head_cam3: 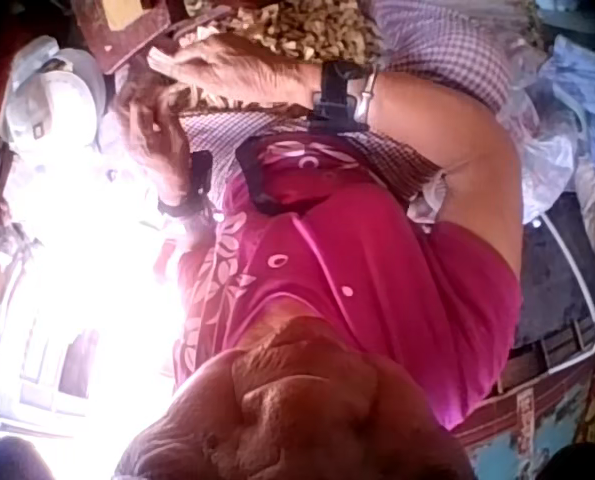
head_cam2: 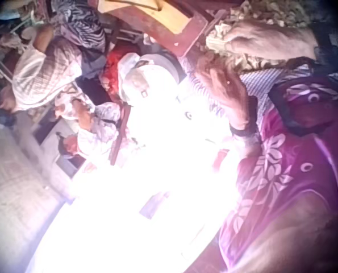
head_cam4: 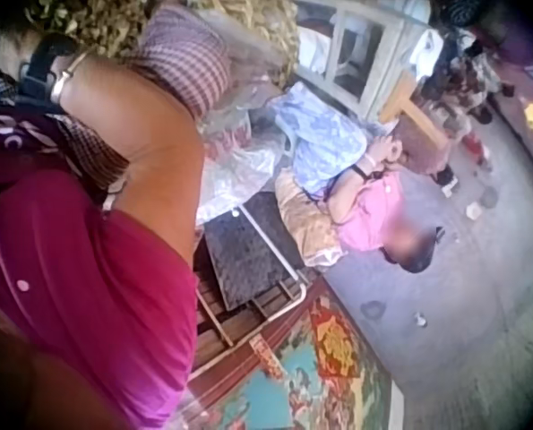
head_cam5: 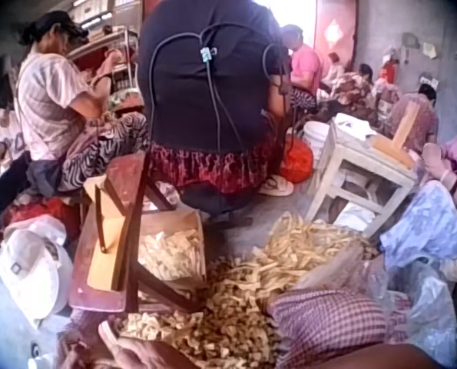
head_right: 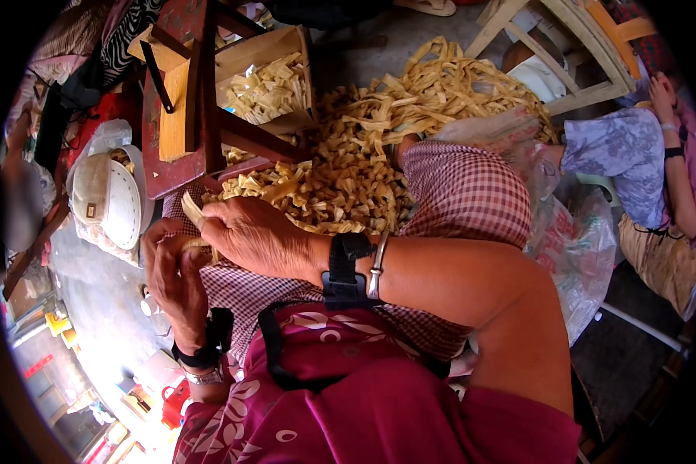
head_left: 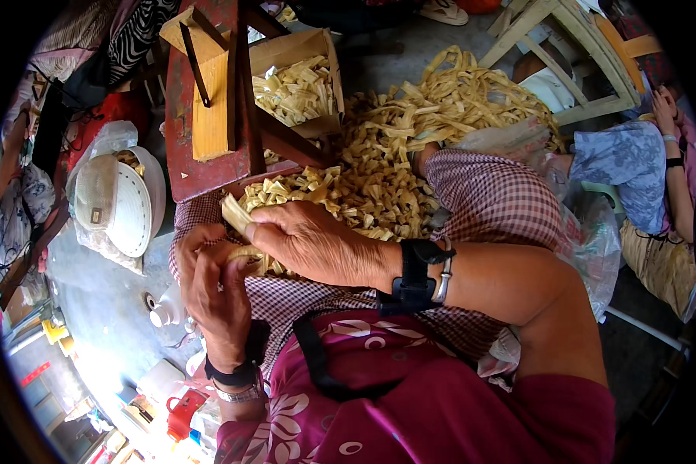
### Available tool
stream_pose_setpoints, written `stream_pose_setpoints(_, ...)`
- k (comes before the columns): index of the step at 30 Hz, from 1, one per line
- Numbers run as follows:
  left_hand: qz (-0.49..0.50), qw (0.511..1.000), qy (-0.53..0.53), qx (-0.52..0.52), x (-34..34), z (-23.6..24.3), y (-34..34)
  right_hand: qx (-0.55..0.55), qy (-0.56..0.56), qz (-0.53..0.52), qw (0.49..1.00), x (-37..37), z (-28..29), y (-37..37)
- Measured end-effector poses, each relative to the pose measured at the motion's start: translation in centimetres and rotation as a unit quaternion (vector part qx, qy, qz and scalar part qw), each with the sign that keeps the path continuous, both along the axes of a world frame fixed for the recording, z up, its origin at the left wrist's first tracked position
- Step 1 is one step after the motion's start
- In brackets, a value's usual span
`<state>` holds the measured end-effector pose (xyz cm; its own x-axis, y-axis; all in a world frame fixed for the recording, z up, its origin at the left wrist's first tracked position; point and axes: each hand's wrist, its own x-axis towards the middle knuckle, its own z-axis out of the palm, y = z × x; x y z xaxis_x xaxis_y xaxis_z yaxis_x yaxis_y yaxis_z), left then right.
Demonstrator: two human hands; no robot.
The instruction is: The person is folding and coiling thin yellowish strips by hand, using a wooden jig to pull them through before bundling them together.
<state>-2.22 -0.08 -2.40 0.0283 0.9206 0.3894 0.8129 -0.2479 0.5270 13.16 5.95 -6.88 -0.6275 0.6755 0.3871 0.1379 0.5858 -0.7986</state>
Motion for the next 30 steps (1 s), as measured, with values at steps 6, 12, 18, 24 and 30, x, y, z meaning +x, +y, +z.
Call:
stream_pose_setpoints(6, -0.01, 0.993, -0.084, -0.078, -0.1, -0.7, -1.3, 0.04, 0.035, 0.059, 0.997, 0.4, -0.3, 0.3)
stream_pose_setpoints(12, 0.063, 0.807, -0.562, -0.173, -0.7, -1.6, -1.7, -0.234, 0.093, 0.073, 0.965, 1.2, 2.0, 0.1)
stream_pose_setpoints(18, -0.098, 0.754, -0.603, -0.241, -0.8, -0.9, -1.5, -0.237, 0.09, 0.076, 0.964, 1.7, 1.8, 0.8)
stream_pose_setpoints(24, -0.058, 0.931, -0.325, -0.156, 1.8, -0.7, -0.2, -0.275, 0.122, 0.048, 0.952, 1.5, 0.5, 0.4)
stream_pose_setpoints(30, -0.052, 0.815, -0.521, -0.248, 1.5, -1.5, -0.3, -0.266, 0.136, 0.002, 0.954, 1.5, 0.9, 0.2)
